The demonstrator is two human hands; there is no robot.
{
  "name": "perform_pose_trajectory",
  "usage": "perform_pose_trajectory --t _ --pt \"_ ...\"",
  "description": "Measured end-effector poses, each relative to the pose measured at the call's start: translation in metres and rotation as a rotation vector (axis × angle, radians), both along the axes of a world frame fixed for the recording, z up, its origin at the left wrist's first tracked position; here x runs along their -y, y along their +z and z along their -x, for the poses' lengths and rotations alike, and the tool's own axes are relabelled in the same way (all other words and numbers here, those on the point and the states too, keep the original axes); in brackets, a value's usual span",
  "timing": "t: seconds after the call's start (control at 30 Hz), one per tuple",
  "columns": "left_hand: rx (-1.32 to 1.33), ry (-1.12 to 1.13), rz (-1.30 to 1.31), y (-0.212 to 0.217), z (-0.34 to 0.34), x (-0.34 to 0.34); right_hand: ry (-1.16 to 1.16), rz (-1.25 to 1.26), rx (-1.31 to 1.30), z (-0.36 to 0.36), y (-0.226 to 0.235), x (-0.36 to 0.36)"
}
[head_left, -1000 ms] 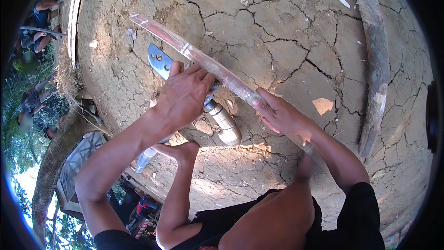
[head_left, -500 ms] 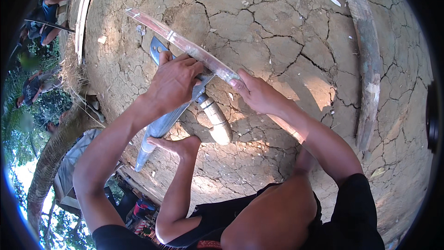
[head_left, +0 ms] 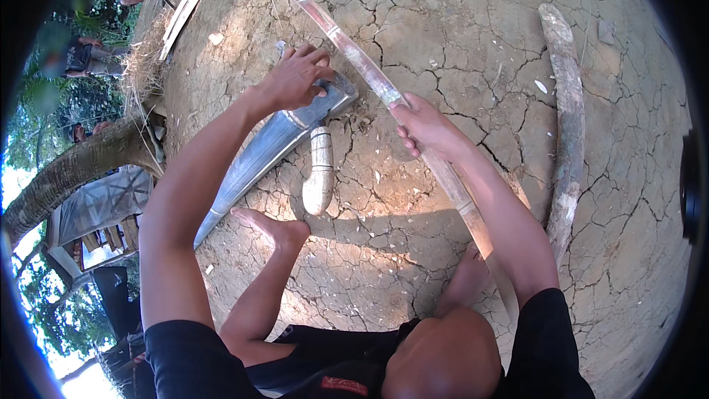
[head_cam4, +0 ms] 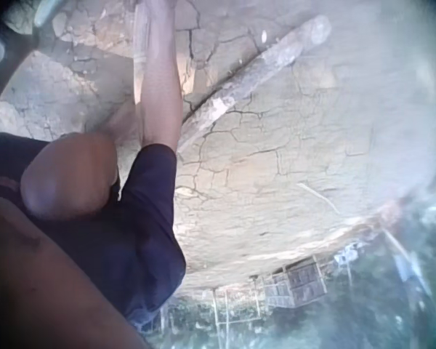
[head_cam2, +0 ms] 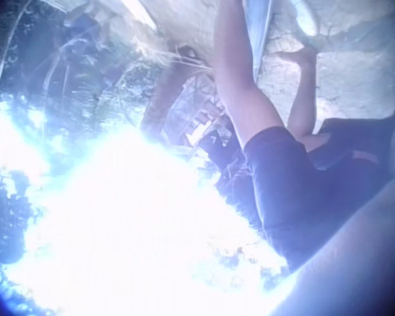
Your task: The person uses a large machete and a wooden mallet to split and shape a piece of bamboo. They repeatedly strike the bamboo with the mallet to drive the machete blade through it, then use the mallet to further shape and smooth the split pieces.
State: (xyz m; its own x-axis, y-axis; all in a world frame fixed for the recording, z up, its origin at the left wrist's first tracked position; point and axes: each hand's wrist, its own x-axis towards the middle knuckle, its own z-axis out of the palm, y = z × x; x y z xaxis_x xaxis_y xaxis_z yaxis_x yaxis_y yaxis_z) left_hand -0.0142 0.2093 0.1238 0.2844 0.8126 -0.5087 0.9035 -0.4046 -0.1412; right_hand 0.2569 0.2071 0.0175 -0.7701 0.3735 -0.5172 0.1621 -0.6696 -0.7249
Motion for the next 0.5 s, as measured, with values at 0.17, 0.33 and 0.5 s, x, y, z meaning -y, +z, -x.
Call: perform_pose_trajectory --t 0.17,0.33,0.5 --pt "-0.097 0.072 0.042 -0.003 -0.001 -0.012 -0.143 -0.181 0.088 -0.043 0.016 -0.044" --pt "-0.072 0.226 0.033 -0.002 0.002 -0.002 -0.323 -0.212 -0.037 -0.084 0.042 -0.059" --pt "-0.051 0.251 -0.084 -0.014 -0.010 0.023 -0.337 -0.184 0.012 -0.097 0.009 -0.034"
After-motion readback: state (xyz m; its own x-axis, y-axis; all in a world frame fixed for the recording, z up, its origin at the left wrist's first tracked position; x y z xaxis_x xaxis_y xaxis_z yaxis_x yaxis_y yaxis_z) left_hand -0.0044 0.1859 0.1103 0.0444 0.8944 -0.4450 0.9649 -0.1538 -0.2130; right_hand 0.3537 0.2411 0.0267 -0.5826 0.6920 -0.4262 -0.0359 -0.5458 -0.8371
